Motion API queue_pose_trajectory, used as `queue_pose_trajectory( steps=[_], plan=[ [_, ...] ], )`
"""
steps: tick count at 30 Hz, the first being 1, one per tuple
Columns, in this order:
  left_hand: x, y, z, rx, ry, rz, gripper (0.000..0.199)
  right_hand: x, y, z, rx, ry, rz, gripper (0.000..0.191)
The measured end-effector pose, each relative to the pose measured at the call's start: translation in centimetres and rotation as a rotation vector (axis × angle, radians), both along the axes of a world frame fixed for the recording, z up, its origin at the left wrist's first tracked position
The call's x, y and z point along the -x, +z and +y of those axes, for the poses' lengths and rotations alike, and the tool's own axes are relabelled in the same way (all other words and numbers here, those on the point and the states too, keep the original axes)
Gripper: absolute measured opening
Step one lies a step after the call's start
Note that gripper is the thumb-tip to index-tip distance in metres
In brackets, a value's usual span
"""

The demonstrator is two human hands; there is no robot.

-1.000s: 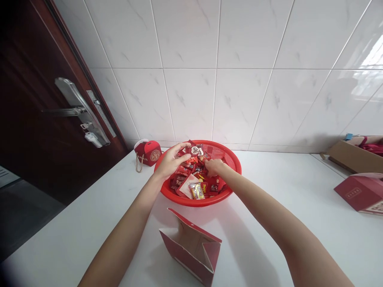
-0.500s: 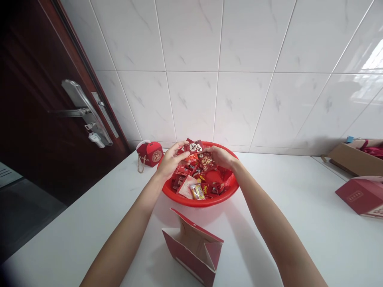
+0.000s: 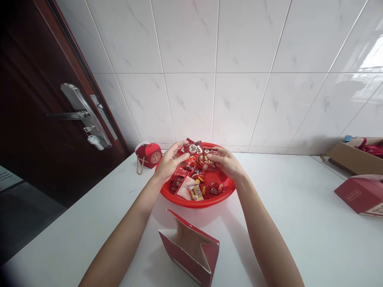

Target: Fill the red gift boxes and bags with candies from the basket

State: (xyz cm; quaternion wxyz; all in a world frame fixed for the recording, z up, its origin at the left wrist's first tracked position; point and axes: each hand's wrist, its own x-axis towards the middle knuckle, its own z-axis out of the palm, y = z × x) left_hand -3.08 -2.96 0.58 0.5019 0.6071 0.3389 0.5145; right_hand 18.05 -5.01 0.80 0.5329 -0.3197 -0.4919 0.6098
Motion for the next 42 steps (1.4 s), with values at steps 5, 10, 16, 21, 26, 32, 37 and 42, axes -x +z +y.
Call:
queue_pose_trajectory(
  steps=[5, 10, 16, 21, 26, 32, 37, 42],
  plan=[
    [-0.1, 0.5, -0.6, -0.106, 0.050, 0.038, 0.066, -0.2, -0.1, -0.2, 0.018, -0.107, 0.132, 0.035],
    [-0.1, 0.4, -0.7, -0.140, 0.019, 0.066, 0.066, 0.0, 0.9, -1.1, -0.025, -0.150, 0.108, 0.036],
    [0.3, 2.6, -3.0, -0.169, -0.015, 0.082, 0.062, 0.6, 3.1, -3.8, -0.150, -0.123, -0.040, 0.038],
    [1.5, 5.8, -7.1, -0.187, -0.109, 0.125, 0.063, 0.7, 4.8, -6.8, -0.220, -0.054, -0.114, 0.039],
    [3.4, 7.4, -10.6, -0.147, -0.161, 0.268, 0.061, 1.2, 6.3, -10.0, -0.264, -0.043, -0.187, 0.039],
    [4.7, 7.8, -13.0, -0.182, -0.168, 0.408, 0.061, 1.8, 7.0, -12.1, -0.308, 0.018, -0.333, 0.033],
    [5.0, 8.1, -13.8, -0.266, -0.032, 0.357, 0.053, 1.5, 7.3, -13.7, -0.467, -0.225, -0.225, 0.015],
    [6.5, 9.3, -14.2, -0.419, -0.039, 0.459, 0.023, -0.7, 8.0, -15.4, -0.631, -0.508, -0.133, 0.012]
  ],
)
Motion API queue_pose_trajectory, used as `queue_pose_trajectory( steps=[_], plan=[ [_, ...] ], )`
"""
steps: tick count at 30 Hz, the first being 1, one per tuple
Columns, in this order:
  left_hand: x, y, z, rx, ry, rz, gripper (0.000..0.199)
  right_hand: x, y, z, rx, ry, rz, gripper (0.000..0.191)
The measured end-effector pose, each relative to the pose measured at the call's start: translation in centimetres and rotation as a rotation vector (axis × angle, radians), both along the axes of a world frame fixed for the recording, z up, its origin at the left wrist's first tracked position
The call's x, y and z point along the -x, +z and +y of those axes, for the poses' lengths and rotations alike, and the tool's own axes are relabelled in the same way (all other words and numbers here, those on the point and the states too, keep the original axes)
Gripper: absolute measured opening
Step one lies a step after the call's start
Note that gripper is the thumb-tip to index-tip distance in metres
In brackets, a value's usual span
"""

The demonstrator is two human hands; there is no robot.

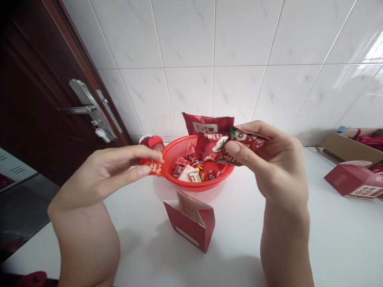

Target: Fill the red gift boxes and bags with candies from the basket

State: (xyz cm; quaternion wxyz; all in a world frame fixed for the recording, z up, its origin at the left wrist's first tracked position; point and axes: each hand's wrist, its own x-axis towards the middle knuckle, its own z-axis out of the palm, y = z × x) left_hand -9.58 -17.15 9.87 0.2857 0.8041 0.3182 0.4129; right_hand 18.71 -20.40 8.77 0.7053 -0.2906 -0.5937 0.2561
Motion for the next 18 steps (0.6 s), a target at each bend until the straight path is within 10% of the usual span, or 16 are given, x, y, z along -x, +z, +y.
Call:
queue_pose_trajectory(
  steps=[5, 18],
  plan=[
    [-0.8, 0.8, -0.7, 0.090, -0.288, 0.269, 0.019, -1.8, 0.9, -1.8, 0.105, 0.079, -0.243, 0.012],
    [-2.7, -1.3, 0.5, 0.043, -0.377, 0.696, 0.028, 1.7, 0.8, -3.6, 0.265, 0.101, -1.081, 0.012]
  ],
)
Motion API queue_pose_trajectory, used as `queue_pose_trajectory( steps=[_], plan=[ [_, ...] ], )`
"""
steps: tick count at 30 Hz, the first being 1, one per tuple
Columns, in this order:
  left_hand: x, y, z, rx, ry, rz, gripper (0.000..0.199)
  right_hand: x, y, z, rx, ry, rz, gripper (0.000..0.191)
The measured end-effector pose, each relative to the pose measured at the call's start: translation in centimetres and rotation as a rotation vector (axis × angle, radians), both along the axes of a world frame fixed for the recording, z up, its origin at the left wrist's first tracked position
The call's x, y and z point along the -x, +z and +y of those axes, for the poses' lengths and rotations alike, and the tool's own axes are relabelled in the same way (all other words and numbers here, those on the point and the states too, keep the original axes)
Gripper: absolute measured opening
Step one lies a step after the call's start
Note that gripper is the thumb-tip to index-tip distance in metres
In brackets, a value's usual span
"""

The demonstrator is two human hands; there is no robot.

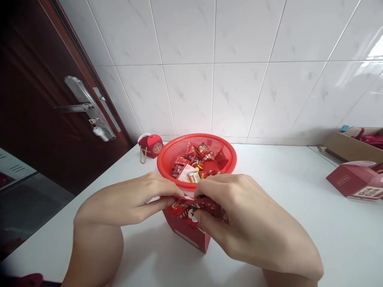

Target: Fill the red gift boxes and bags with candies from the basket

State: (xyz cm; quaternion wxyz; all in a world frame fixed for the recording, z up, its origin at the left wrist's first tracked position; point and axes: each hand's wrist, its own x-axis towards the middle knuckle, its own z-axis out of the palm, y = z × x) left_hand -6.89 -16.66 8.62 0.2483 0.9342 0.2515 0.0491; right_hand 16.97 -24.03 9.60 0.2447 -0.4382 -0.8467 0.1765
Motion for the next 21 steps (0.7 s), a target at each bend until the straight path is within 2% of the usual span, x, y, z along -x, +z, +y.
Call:
queue_pose_trajectory(
  steps=[6, 13, 16, 21],
  plan=[
    [-0.7, 0.1, -0.1, 0.037, 0.021, 0.027, 0.028, -0.4, -0.4, 0.7, -0.010, 0.013, -0.068, 0.014],
    [-1.5, 0.1, 0.0, 0.048, 0.147, 0.129, 0.019, -0.5, -0.9, 2.3, 0.040, 0.125, -0.099, 0.016],
    [-1.6, 0.1, 0.1, 0.022, 0.168, 0.115, 0.021, -0.5, -1.1, 2.8, 0.075, 0.195, -0.092, 0.018],
    [-1.3, 0.0, 0.1, -0.049, 0.162, 0.123, 0.017, -0.7, -1.1, 2.9, 0.090, 0.216, -0.115, 0.017]
  ],
)
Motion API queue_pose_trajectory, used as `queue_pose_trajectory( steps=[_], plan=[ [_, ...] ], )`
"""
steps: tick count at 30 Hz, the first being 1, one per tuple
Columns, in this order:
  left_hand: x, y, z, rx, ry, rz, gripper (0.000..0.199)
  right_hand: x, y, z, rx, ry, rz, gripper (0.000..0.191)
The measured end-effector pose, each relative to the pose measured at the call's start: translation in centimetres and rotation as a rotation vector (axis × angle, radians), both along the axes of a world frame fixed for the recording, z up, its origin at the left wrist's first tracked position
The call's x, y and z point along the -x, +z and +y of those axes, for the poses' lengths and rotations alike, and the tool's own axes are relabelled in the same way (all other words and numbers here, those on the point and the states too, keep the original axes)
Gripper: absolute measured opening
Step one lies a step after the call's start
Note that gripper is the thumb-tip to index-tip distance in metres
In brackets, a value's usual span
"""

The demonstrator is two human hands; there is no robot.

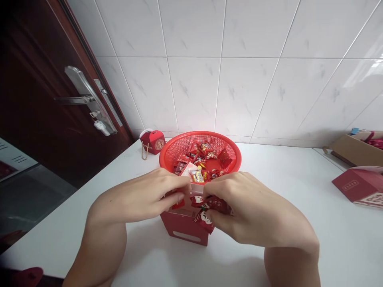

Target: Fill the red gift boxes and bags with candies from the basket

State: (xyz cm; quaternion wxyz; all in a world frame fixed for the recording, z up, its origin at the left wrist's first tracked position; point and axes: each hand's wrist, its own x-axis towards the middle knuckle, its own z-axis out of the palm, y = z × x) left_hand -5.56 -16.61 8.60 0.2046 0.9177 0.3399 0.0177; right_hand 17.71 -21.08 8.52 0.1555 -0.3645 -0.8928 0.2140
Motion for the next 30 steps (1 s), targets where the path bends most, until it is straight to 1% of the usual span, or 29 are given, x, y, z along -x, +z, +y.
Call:
queue_pose_trajectory(
  steps=[3, 6, 9, 11, 13, 15, 18, 21, 25, 30],
  plan=[
    [0.3, 0.0, 0.0, 0.020, -0.002, 0.030, 0.012, 0.1, 0.1, 0.1, 0.013, 0.002, 0.002, 0.017],
    [0.6, 0.2, 0.0, 0.038, -0.020, 0.011, 0.005, 0.1, 0.1, 0.2, 0.039, 0.000, 0.016, 0.019],
    [0.7, 0.3, -0.1, 0.024, -0.036, -0.005, 0.012, -0.1, 0.2, 0.5, 0.080, -0.012, 0.050, 0.015],
    [0.8, 0.4, -0.4, 0.001, -0.028, 0.000, 0.017, -0.3, 0.3, 0.8, 0.143, -0.032, 0.091, 0.011],
    [0.9, 0.5, -0.6, -0.029, -0.004, 0.016, 0.018, -0.4, 0.3, 1.1, 0.235, -0.066, 0.164, 0.010],
    [0.9, 0.6, -0.7, -0.054, 0.033, 0.045, 0.017, -0.3, 0.4, 1.3, 0.330, -0.110, 0.263, 0.013],
    [0.8, 0.5, -0.6, -0.046, 0.064, 0.076, 0.027, 0.1, 0.3, 1.4, 0.409, -0.150, 0.368, 0.016],
    [0.8, 0.4, -0.4, -0.026, 0.057, 0.061, 0.037, 0.7, 0.0, 1.5, 0.411, -0.129, 0.351, 0.014],
    [0.8, 0.4, -0.3, -0.029, 0.057, 0.071, 0.051, 1.4, -0.6, 1.9, 0.367, -0.095, 0.286, 0.010],
    [0.9, 0.6, -0.4, -0.005, 0.033, 0.091, 0.043, 1.1, -0.7, 2.2, 0.347, -0.101, 0.304, 0.011]
  ],
)
